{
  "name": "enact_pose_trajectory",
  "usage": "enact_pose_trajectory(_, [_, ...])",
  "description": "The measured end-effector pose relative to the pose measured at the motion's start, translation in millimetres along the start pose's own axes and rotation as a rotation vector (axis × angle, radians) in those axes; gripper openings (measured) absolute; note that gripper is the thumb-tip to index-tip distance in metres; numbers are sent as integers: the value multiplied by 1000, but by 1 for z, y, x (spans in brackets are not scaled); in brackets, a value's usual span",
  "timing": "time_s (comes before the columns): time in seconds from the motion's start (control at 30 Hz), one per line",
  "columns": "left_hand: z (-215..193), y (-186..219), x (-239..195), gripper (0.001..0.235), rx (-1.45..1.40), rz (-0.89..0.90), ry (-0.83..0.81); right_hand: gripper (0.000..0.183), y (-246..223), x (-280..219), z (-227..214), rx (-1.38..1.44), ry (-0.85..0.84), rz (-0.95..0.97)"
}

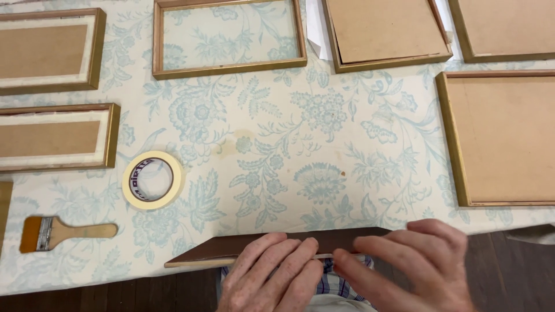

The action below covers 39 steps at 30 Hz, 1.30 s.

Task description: Applying small pieces of masking tape to the back of a picture frame to secure the backing board.

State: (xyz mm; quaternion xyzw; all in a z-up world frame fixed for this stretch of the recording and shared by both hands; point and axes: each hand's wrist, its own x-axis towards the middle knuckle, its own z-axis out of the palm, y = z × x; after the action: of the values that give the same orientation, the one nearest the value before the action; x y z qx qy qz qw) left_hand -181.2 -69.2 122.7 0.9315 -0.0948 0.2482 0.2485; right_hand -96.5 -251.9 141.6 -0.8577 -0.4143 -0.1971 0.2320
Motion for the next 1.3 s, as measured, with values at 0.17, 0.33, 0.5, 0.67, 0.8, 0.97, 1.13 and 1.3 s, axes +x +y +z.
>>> enact_pose_trajectory(0.17, [0, -3, 3, 25, 44, 57, 26, 39, 26, -13, -1, -42, -99, -92])
enact_pose_trajectory(0.33, [-4, 0, 12, 24, 83, 69, 44, 33, 23, -6, -5, 25, -81, -41])
enact_pose_trajectory(0.5, [-5, 0, 22, 14, 165, 48, 90, 31, 21, 12, -9, 118, -4, -13])
enact_pose_trajectory(0.67, [8, -30, 28, 13, 206, 87, 83, 31, 61, 18, 2, 169, -133, -59])
enact_pose_trajectory(0.8, [34, -85, 60, 15, 139, -10, -165, 41, 106, 51, 40, 234, -289, -12])
enact_pose_trajectory(0.97, [48, -153, 134, 27, -205, -495, -613, 32, 119, 116, 88, 404, -562, 331])
enact_pose_trajectory(1.13, [71, -183, 143, 34, -214, -571, -647, 33, 135, 121, 119, 402, -579, 334])
enact_pose_trajectory(1.3, [71, -172, 132, 45, 53, -337, -524, 36, 141, 101, 131, 243, -446, 179])
